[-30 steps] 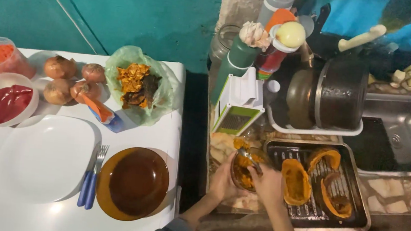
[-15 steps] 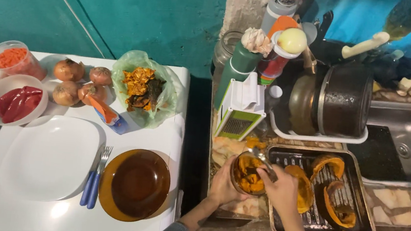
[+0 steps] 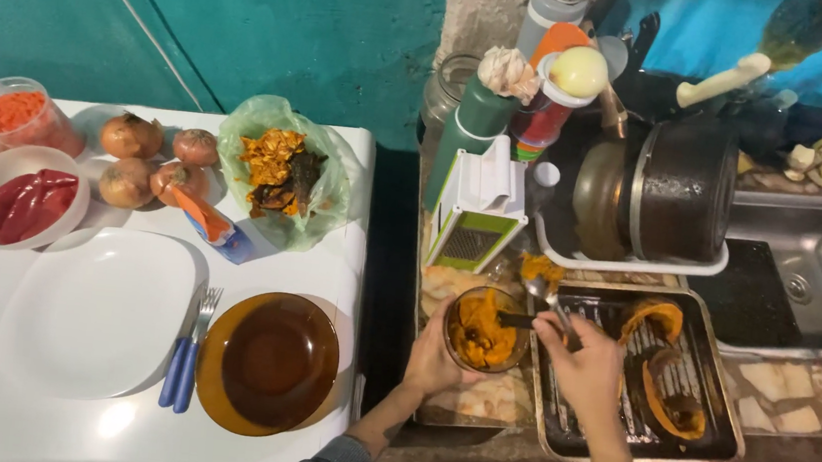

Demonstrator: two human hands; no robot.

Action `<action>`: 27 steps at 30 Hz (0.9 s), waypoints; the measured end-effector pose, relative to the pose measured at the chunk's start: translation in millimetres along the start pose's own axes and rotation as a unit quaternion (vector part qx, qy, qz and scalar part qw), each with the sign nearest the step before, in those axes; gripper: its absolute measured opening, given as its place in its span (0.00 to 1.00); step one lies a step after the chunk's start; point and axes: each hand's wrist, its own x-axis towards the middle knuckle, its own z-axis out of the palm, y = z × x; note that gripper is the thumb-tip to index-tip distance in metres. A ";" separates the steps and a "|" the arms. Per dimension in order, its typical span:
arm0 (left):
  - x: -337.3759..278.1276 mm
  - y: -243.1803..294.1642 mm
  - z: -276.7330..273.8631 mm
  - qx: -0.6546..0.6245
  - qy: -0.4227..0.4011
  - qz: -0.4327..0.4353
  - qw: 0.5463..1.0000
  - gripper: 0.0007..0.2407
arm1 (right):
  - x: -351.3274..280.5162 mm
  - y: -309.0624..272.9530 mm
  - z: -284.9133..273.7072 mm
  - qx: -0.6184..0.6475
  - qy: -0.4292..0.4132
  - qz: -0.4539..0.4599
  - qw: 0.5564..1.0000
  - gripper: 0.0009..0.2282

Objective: Scooping roasted pumpkin from its skin into a bowl and mashing it with a spoon.

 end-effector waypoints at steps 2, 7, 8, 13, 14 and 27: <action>-2.1 -0.8 -0.8 -0.008 -0.008 -0.014 1.000 0.59 | -1.3 -4.3 -17.7 0.037 0.009 0.021 0.999 0.11; -3.6 -10.1 4.3 -0.045 -0.008 -0.029 0.999 0.57 | -5.1 8.0 -55.2 0.020 0.089 -0.026 0.996 0.11; -3.2 -11.7 5.0 -0.052 -0.003 -0.025 0.998 0.58 | -9.3 4.7 -61.5 0.048 0.105 -0.040 0.992 0.11; -5.1 -7.6 3.2 -0.087 -0.003 -0.017 0.996 0.61 | -17.3 9.1 -76.7 0.099 0.133 -0.068 0.984 0.09; -6.0 -3.9 -0.2 -0.097 -0.010 -0.023 0.995 0.62 | -18.0 9.4 -79.9 0.081 0.142 -0.075 0.984 0.10; -36.3 -9.1 -28.2 -0.088 -0.022 -0.087 0.992 0.61 | 10.9 144.0 -31.9 -0.138 0.122 0.019 0.983 0.10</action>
